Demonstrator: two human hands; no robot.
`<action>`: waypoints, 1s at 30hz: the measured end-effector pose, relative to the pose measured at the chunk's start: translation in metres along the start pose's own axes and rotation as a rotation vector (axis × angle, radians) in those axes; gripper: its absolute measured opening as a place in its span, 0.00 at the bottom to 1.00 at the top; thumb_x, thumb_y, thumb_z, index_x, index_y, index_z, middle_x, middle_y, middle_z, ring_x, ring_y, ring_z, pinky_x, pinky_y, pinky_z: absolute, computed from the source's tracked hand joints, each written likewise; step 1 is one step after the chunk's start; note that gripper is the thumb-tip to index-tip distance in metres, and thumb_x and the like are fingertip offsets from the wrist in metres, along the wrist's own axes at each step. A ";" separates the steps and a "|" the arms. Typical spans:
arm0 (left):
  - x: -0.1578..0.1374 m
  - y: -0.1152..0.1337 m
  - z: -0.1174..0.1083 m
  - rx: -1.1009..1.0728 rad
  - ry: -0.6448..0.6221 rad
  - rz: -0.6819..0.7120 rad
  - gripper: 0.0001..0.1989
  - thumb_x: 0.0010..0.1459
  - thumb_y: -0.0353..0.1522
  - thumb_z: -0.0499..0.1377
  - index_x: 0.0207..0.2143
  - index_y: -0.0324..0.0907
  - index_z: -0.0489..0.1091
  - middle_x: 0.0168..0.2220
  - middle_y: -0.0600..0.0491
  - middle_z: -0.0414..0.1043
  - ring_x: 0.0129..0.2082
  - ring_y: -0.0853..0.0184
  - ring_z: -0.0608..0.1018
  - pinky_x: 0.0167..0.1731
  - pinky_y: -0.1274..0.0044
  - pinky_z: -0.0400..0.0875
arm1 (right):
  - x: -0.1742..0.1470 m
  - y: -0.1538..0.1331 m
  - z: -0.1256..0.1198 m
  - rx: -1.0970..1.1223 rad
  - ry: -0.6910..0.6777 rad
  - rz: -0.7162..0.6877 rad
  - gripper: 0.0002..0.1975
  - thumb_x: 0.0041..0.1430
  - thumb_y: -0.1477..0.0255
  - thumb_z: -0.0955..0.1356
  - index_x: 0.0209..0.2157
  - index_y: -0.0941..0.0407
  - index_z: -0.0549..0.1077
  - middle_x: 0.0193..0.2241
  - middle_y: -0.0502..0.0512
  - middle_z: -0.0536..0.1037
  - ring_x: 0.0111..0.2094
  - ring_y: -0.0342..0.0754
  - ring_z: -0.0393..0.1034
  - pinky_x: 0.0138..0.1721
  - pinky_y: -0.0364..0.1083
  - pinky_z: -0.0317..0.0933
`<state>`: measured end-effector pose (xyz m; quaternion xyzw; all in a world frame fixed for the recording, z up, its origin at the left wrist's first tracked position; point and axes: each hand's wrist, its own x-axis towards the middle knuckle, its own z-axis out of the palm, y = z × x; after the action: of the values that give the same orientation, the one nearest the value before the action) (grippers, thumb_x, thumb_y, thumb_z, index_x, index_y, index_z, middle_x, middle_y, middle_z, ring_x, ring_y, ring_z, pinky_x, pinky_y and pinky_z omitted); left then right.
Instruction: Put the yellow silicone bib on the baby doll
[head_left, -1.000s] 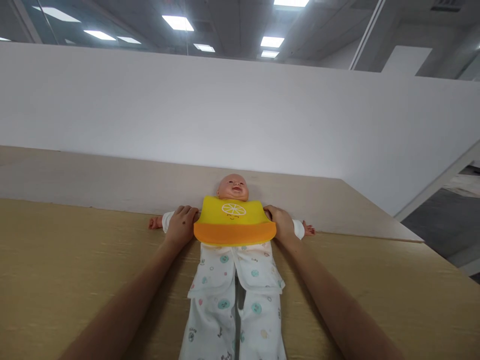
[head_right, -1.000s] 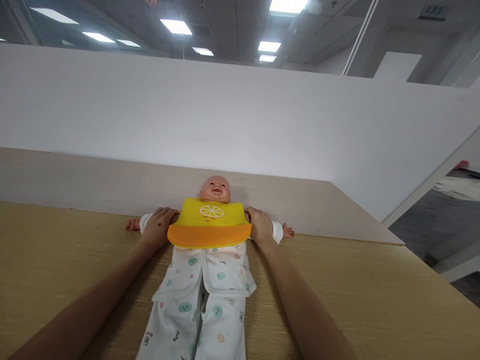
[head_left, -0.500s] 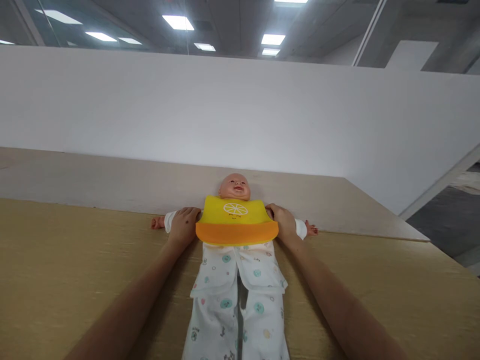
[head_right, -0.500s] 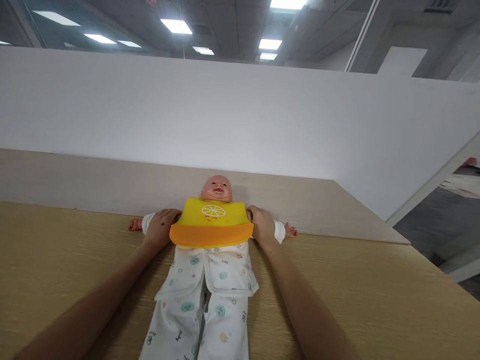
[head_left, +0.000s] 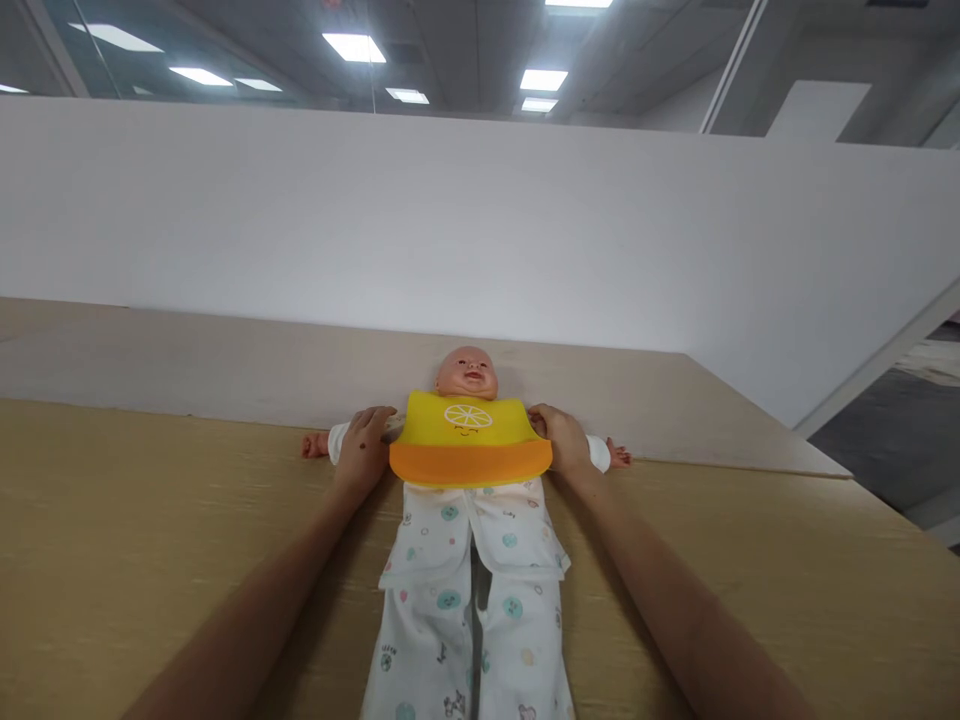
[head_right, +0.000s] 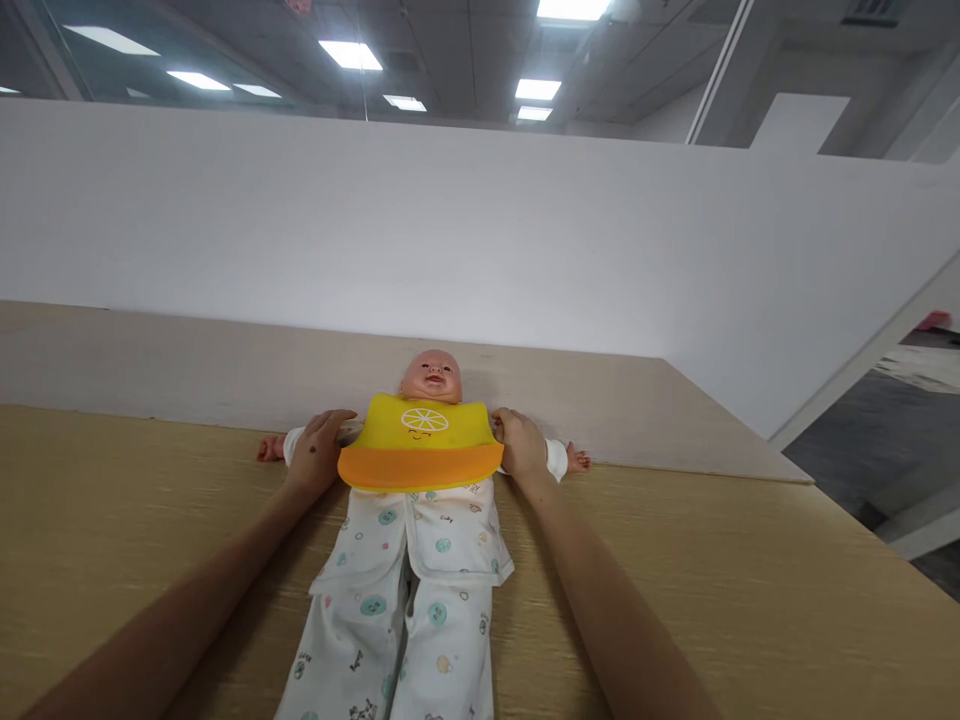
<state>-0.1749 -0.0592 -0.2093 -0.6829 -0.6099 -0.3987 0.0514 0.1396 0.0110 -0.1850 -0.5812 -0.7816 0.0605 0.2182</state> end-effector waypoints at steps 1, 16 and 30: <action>0.000 0.000 0.000 -0.044 0.025 -0.040 0.23 0.43 0.22 0.47 0.43 0.38 0.68 0.44 0.44 0.72 0.46 0.58 0.72 0.47 0.66 0.67 | 0.001 0.000 0.000 0.028 0.005 0.011 0.16 0.51 0.76 0.62 0.43 0.56 0.72 0.42 0.57 0.77 0.42 0.49 0.70 0.40 0.43 0.59; 0.082 0.029 0.005 -1.245 -0.346 -1.048 0.21 0.54 0.43 0.52 0.44 0.36 0.64 0.29 0.45 0.72 0.28 0.60 0.77 0.30 0.70 0.73 | 0.046 -0.030 -0.003 1.368 -0.276 0.645 0.23 0.58 0.59 0.59 0.48 0.63 0.64 0.28 0.58 0.75 0.27 0.47 0.71 0.32 0.45 0.65; 0.078 0.031 0.027 -1.557 -0.407 -0.969 0.30 0.57 0.46 0.50 0.57 0.40 0.58 0.35 0.47 0.77 0.32 0.56 0.79 0.36 0.63 0.72 | 0.044 -0.041 0.005 1.432 -0.351 0.468 0.27 0.60 0.58 0.51 0.54 0.58 0.61 0.39 0.58 0.77 0.35 0.50 0.73 0.37 0.47 0.65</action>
<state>-0.1394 0.0104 -0.1672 -0.2534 -0.3868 -0.5453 -0.6992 0.0914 0.0395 -0.1630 -0.4305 -0.4318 0.6870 0.3952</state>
